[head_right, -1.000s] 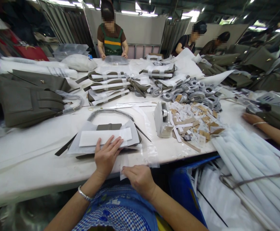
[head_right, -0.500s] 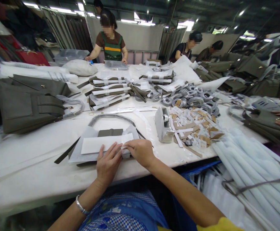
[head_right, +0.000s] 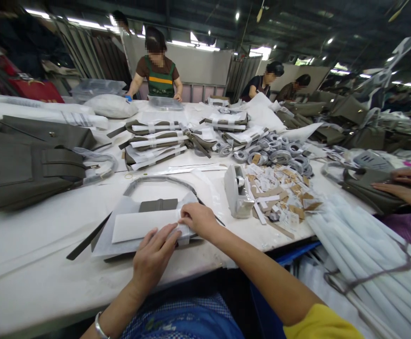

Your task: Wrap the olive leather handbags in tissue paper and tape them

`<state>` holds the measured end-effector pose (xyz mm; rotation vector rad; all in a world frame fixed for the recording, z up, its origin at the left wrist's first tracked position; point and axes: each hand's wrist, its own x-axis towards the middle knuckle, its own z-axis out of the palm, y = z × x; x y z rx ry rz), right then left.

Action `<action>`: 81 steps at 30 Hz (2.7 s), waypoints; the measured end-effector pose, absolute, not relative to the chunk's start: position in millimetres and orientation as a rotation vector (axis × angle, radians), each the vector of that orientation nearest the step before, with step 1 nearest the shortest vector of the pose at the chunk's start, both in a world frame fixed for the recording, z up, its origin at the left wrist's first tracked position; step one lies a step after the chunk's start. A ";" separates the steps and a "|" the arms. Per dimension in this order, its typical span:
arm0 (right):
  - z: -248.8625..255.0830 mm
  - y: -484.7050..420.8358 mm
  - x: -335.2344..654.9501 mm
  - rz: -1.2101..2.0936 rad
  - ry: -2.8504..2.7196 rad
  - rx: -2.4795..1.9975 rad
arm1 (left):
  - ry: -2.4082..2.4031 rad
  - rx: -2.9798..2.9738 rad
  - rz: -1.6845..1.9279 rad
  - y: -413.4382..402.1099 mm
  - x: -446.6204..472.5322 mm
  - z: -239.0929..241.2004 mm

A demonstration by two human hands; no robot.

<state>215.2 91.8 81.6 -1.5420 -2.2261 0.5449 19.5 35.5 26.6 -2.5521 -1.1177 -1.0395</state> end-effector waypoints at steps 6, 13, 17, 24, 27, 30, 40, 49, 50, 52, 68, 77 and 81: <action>74.5 91.9 212.7 0.572 -2.089 -1.537 | -1.107 -2.575 -0.892 34.8 19.8 28.3; 97.0 59.7 299.1 0.276 -1.686 -1.531 | -1.158 -2.590 -0.847 34.0 22.8 28.2; 115.2 55.4 375.2 0.359 -1.303 -1.846 | -1.126 -2.568 -0.854 35.4 22.4 28.3; 111.4 95.2 414.0 0.916 -1.010 -1.942 | -1.080 -2.552 -0.815 37.7 21.1 24.1; 114.2 107.4 409.5 1.096 -0.889 -1.863 | -1.067 -2.535 -0.825 37.8 21.1 24.2; 120.6 113.2 405.0 1.238 -0.778 -1.783 | -1.055 -2.521 -0.859 37.7 21.5 25.9; 151.9 69.0 388.2 1.232 -0.565 -1.511 | -1.050 -2.521 -0.904 37.8 20.9 26.1; 112.2 -2.3 360.1 1.308 -0.331 -1.370 | -1.028 -2.523 -0.925 39.1 20.7 25.6; 106.7 -2.5 358.9 1.305 -0.313 -1.366 | -1.024 -2.526 -0.917 39.4 20.6 25.4; 100.6 -1.0 357.9 1.303 -0.304 -1.357 | -1.020 -2.530 -0.900 39.8 20.3 24.9; 56.8 -3.2 353.2 1.000 -0.501 -1.499 | -1.038 -2.537 -0.894 40.1 19.3 24.5; 83.7 -25.4 348.1 0.748 -1.253 -1.735 | -1.103 -2.582 -0.880 37.8 20.3 26.1; 135.2 -13.5 311.6 0.791 -2.122 -1.441 | -1.176 -2.613 -0.890 35.4 22.6 30.9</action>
